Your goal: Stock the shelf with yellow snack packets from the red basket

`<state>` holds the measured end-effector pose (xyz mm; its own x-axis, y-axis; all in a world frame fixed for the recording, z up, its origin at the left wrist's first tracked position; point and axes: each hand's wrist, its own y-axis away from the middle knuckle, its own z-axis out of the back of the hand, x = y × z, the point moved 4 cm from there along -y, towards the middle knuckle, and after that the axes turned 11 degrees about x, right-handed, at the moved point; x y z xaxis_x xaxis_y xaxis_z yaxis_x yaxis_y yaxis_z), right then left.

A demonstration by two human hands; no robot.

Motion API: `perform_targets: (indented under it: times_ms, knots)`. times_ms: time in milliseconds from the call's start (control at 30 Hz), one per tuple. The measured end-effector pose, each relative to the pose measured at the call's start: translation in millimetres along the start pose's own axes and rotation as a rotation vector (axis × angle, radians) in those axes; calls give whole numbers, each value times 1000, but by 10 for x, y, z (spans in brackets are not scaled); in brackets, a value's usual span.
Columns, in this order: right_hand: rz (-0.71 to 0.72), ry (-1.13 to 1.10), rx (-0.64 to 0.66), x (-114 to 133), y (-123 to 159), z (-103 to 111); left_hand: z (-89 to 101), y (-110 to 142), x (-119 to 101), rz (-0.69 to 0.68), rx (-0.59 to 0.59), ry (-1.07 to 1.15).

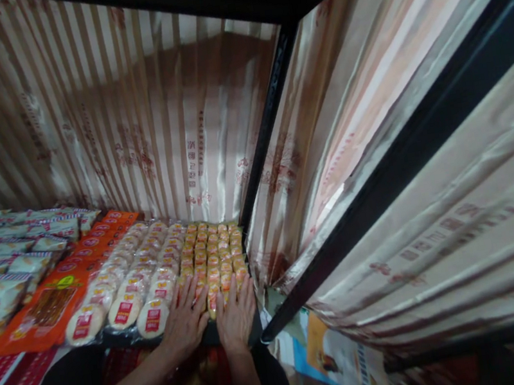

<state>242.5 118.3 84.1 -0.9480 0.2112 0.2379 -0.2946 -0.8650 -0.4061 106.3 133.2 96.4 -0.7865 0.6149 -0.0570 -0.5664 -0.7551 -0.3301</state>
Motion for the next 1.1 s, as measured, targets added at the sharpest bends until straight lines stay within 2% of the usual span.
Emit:
perform_targets:
  times_ms: [300,467,600,833,1100]
  knots:
    - [1,31,41,12,2,-7,-65,16,-2,-1,-29,27]
    - [27,41,9,-1,-110,79,-33,-16,-55,-38,-49,50]
    - [42,22,28,-29,-183,53,-20,-68,-111,-71,-51,62]
    - [51,-24,8,-72,-157,-13,-52,-89,-151,-119,-27,56]
    - [94,-27,-27,-10,-93,107,-12,-14,-135,-123,-58,61]
